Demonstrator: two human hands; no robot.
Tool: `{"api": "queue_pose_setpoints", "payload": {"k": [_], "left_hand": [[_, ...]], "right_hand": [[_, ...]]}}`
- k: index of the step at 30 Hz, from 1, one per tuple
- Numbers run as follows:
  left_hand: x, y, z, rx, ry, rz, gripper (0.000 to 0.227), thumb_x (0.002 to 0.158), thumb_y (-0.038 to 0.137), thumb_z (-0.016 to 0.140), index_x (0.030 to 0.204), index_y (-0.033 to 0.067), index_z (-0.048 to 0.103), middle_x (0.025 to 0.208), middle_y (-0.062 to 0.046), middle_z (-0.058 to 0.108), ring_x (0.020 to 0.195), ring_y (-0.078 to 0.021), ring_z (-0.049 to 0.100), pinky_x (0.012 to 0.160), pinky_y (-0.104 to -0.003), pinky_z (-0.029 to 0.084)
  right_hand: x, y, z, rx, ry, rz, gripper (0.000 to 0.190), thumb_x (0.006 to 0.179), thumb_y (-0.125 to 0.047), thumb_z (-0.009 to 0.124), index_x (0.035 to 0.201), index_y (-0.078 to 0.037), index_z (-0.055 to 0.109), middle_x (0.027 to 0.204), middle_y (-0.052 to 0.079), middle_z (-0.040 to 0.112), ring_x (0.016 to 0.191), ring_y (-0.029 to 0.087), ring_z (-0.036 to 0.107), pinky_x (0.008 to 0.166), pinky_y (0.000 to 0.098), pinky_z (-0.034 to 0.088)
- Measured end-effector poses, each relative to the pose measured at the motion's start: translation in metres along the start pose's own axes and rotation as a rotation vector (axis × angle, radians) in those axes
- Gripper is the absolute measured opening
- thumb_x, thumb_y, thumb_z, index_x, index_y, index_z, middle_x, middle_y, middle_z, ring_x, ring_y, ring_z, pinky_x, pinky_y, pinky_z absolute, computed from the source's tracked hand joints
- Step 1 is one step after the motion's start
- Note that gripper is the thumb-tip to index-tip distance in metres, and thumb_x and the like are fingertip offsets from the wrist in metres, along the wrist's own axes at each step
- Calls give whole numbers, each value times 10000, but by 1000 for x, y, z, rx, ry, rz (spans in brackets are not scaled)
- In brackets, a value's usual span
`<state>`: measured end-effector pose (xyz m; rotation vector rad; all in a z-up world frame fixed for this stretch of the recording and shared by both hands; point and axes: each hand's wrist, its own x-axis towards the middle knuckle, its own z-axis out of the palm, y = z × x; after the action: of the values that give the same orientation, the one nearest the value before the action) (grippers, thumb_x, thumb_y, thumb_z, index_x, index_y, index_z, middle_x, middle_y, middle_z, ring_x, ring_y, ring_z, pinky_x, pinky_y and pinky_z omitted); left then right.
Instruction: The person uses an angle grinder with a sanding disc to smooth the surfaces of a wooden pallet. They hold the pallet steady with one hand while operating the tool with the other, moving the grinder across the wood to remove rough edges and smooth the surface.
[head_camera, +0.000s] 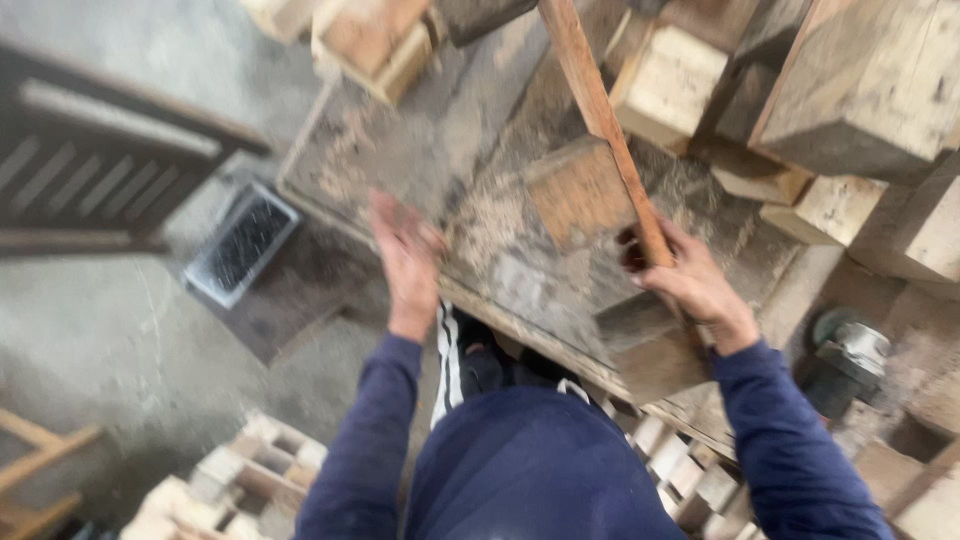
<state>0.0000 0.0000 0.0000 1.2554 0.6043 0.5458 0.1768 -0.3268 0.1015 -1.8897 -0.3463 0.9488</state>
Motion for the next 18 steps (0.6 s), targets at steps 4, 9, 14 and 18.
{"api": "queue_pose_setpoints", "payload": {"k": [4,9,14,18], "left_hand": [[-5,20,1,4,218,159,963,988,667,618,1672,172,155,1776,-111,91,1659,-333,116,1351,-582,218],[8,37,12,621,-20,317,671,1041,687,558,1564,266,535,1781,-108,228,1685,-344,198,1393,-593,197],[9,34,41,1223,-507,21,826,695,752,756,1317,219,653,1444,-136,482,1343,-353,438,1164,-628,252],[16,31,44,1139,-483,315,827,662,696,807,1185,69,682,1251,-202,624,1174,-407,556,1008,-527,451]], "right_hand": [[-63,34,-62,-327,-187,150,1029,639,-311,663,1621,-198,377,1256,148,695,1028,300,678,964,420,545],[-58,72,-82,-550,-399,-8,1061,565,-191,696,1584,-207,401,1516,151,532,1359,332,519,1136,439,392],[-18,88,-77,-750,-369,19,791,825,-282,696,1561,-234,410,1472,152,548,1322,359,540,1118,433,419],[0,93,-78,-909,-247,-224,577,881,-276,649,1427,-119,548,1253,201,677,1135,405,654,974,471,519]]}}
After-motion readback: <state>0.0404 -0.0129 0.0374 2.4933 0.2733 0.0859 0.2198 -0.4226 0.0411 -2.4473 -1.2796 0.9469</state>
